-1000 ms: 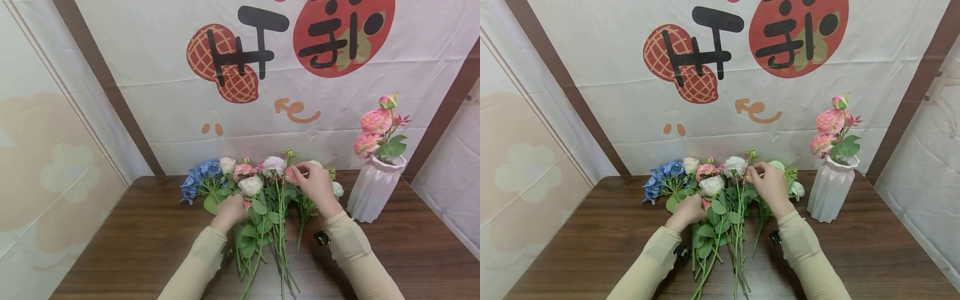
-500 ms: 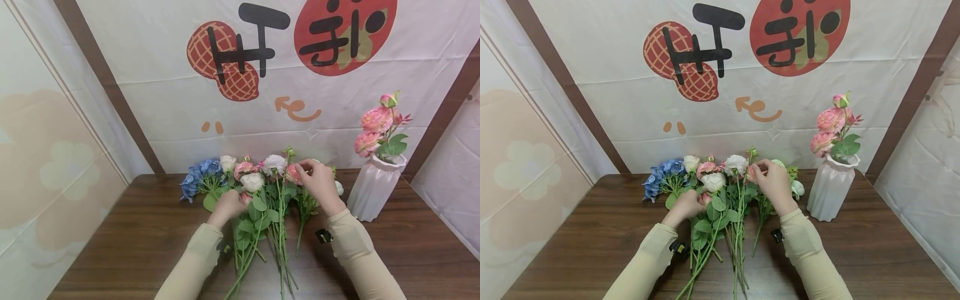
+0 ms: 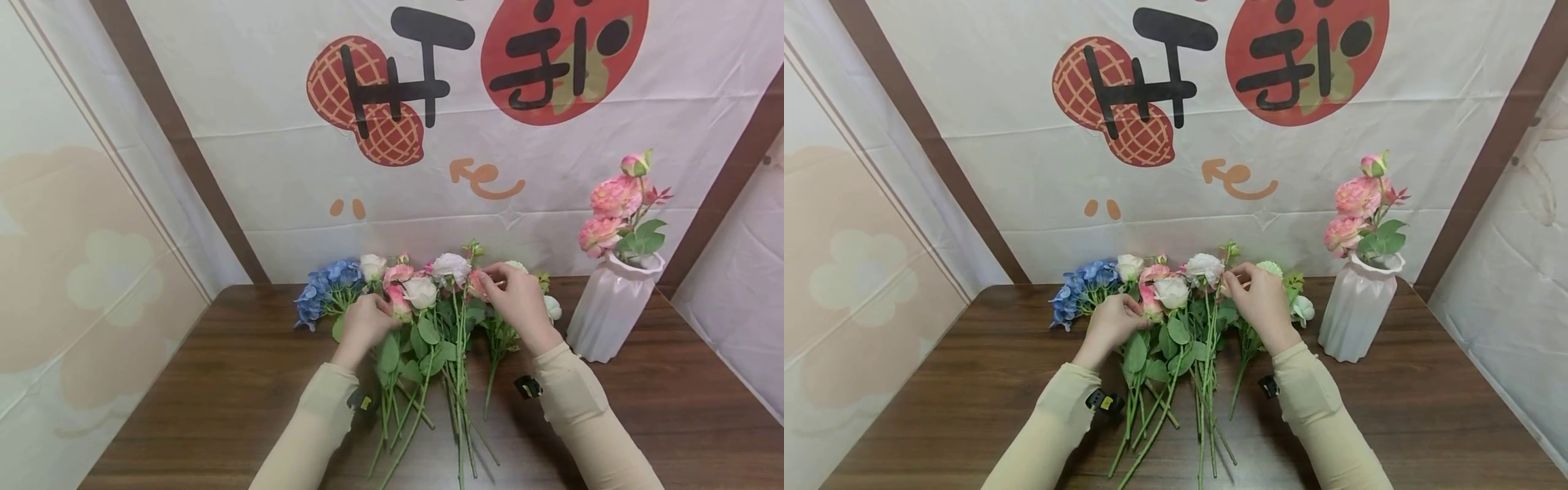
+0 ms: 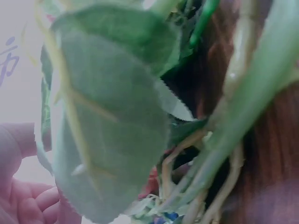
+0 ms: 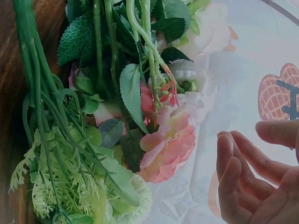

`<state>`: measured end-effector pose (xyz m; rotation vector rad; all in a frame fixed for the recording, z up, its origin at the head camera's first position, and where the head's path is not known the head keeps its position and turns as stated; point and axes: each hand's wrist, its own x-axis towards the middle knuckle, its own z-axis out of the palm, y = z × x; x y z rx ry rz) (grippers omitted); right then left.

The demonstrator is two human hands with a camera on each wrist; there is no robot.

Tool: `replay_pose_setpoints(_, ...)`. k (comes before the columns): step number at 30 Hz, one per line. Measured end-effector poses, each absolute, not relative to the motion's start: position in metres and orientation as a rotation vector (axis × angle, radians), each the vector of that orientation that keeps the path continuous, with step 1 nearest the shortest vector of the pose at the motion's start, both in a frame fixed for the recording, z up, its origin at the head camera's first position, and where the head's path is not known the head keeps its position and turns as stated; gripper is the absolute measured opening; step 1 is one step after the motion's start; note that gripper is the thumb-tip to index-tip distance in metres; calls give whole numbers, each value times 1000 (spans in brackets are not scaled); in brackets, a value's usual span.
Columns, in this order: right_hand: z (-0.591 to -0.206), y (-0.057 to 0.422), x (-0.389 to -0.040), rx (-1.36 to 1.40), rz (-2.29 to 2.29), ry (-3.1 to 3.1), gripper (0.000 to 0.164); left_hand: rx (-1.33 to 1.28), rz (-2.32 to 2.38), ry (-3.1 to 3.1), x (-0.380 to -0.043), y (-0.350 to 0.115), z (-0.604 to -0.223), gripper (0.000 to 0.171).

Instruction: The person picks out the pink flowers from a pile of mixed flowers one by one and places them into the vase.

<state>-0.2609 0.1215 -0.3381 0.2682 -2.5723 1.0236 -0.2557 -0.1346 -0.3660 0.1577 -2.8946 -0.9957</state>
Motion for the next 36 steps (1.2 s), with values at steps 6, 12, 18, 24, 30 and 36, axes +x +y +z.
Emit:
replay_pose_setpoints(6,-338,122,-260,275,1017,-2560,27,197,-1051,-2781,-253,-138,-359,25)
replay_pose_setpoints(12,-336,122,-258,280,1017,-2555,29,173,-1119,-2670,-251,-142,-354,27)
replay_pose_setpoints(18,-335,122,-258,274,1024,-2557,29,146,-1295,-2519,-244,-148,-340,28)
replay_pose_setpoints(24,-331,122,-254,265,1025,-2548,27,120,-1459,-2390,-239,-153,-328,33)
replay_pose_setpoints(30,-327,123,-250,281,1026,-2534,28,86,-1565,-2222,-234,-156,-316,29)
replay_pose_setpoints(36,-325,124,-250,284,1031,-2520,28,57,-1526,-2085,-230,-158,-310,25)
